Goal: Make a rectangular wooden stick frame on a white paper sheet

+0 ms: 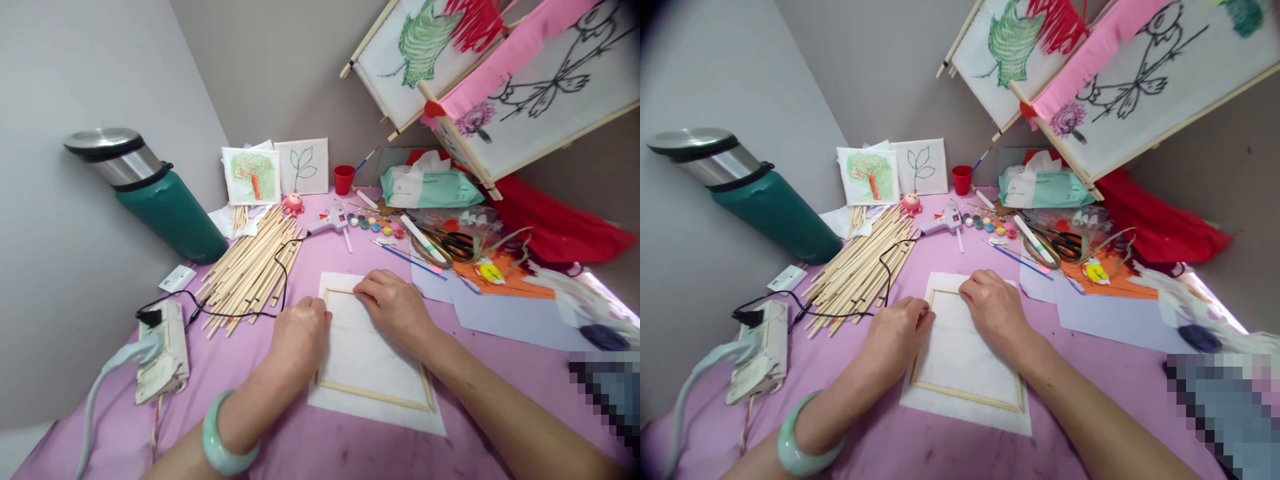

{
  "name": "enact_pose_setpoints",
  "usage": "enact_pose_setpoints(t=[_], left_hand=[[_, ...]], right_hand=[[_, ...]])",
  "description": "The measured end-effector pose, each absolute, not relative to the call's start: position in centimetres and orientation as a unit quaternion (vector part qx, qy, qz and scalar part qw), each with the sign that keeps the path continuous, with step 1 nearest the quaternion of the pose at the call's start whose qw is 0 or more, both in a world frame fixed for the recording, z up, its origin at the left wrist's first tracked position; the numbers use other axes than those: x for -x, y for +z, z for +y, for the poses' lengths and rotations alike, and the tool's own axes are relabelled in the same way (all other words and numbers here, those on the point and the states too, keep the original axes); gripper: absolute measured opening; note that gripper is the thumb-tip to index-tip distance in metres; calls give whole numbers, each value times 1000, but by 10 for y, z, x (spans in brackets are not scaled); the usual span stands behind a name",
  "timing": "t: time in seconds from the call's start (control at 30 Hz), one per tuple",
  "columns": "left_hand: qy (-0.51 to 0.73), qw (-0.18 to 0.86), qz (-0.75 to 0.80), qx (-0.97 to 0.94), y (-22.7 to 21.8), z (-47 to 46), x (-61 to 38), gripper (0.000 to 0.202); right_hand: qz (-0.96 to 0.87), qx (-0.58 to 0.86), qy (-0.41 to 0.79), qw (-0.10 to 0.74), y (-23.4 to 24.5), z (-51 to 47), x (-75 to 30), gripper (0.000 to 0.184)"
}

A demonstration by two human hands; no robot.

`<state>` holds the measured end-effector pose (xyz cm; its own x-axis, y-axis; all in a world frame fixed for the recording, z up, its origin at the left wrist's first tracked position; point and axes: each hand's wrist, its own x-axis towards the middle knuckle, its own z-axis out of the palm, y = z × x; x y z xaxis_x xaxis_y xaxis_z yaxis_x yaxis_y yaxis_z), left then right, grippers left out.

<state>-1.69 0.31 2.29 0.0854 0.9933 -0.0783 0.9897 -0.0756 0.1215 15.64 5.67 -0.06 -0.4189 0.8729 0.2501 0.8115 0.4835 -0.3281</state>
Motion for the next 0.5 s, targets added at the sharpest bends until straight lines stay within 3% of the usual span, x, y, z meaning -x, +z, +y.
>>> enact_pose_setpoints(t=[0.5], left_hand=[[3,40,656,-753,21,1,17,28]], right_hand=[[-850,487,69,189,1,57,-158,13]])
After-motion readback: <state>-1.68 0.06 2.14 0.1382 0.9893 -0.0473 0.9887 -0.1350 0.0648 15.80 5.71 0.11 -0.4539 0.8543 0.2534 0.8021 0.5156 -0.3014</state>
